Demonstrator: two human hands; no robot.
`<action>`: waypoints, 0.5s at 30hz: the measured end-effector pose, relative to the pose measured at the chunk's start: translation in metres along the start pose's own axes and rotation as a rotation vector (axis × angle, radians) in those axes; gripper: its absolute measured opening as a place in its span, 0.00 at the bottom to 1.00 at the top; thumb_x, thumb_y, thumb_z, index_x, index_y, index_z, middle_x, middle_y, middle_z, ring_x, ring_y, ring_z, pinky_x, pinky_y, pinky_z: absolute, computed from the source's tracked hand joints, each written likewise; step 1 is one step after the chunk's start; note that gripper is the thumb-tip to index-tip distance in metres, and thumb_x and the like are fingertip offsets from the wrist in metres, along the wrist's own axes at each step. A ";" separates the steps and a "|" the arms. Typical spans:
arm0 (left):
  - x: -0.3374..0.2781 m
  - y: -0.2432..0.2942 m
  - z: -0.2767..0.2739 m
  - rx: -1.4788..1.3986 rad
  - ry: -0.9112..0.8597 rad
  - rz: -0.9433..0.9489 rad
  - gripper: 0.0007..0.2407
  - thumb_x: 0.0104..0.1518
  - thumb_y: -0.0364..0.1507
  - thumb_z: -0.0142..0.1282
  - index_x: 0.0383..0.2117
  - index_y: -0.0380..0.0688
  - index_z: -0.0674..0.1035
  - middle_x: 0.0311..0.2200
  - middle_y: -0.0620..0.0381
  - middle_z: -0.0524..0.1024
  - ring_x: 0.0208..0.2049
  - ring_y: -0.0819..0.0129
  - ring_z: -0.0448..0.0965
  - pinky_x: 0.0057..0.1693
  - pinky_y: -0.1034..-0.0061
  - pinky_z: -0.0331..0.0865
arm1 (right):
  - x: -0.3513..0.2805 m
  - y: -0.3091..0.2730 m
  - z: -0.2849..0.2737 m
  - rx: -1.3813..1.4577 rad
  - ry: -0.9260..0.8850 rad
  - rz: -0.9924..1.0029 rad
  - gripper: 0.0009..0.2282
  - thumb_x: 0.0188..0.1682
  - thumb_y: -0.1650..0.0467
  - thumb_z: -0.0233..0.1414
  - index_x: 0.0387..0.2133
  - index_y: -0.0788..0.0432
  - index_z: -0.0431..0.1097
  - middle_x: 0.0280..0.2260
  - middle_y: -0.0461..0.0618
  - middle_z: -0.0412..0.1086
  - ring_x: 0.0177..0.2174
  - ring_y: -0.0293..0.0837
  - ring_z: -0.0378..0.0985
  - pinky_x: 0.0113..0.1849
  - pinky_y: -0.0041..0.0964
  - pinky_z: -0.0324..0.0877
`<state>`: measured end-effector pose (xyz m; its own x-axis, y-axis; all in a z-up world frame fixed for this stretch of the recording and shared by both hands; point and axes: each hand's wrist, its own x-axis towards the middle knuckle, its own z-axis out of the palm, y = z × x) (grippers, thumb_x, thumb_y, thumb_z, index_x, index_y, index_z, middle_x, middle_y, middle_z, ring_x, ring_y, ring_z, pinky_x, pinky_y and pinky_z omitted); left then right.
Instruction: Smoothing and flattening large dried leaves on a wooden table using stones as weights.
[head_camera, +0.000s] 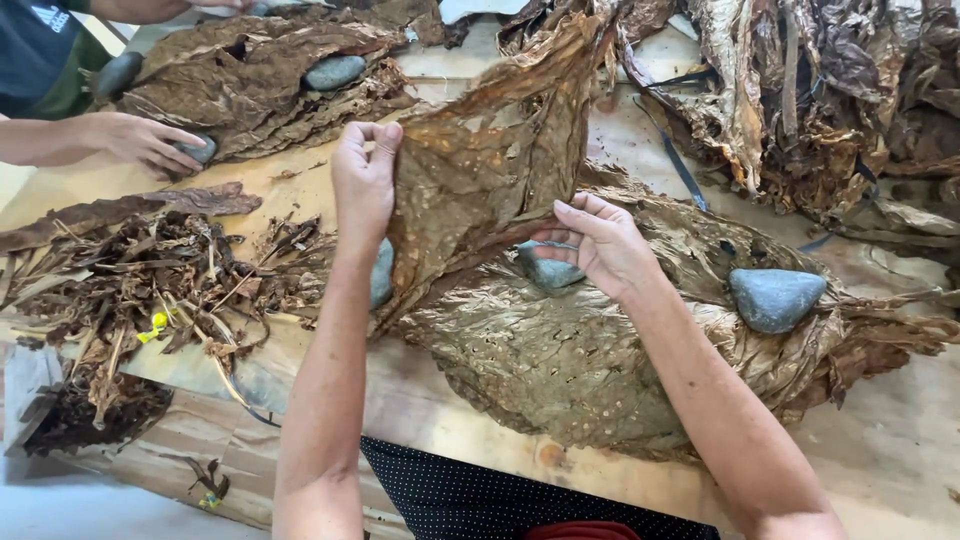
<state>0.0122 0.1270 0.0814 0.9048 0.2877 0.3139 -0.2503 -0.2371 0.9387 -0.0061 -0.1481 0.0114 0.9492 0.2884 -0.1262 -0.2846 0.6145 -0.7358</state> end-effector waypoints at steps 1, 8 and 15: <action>0.004 -0.002 -0.006 0.021 0.023 0.008 0.08 0.67 0.37 0.58 0.35 0.50 0.75 0.18 0.68 0.74 0.19 0.84 0.70 0.30 0.93 0.62 | -0.001 -0.002 -0.003 0.011 -0.031 0.019 0.04 0.52 0.75 0.57 0.29 0.55 0.71 0.32 0.65 0.80 0.33 0.55 0.87 0.36 0.53 0.84; 0.034 -0.010 -0.067 0.216 -0.052 0.119 0.07 0.68 0.38 0.61 0.37 0.53 0.76 0.23 0.66 0.76 0.23 0.80 0.73 0.33 0.87 0.67 | 0.006 -0.008 -0.031 -0.065 -0.156 0.013 0.00 0.52 0.77 0.55 0.34 0.62 0.73 0.30 0.66 0.79 0.29 0.54 0.86 0.33 0.52 0.84; 0.028 0.032 -0.095 0.270 -0.134 0.105 0.06 0.69 0.34 0.62 0.38 0.52 0.78 0.23 0.66 0.76 0.23 0.84 0.70 0.33 0.88 0.64 | -0.003 -0.035 -0.050 -0.308 -0.335 0.085 0.04 0.49 0.81 0.57 0.36 0.66 0.73 0.30 0.62 0.79 0.28 0.50 0.85 0.34 0.40 0.83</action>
<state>-0.0032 0.2154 0.1332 0.9209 0.1279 0.3683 -0.2602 -0.5019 0.8248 0.0078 -0.2070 0.0044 0.8139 0.5809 -0.0098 -0.2581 0.3464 -0.9019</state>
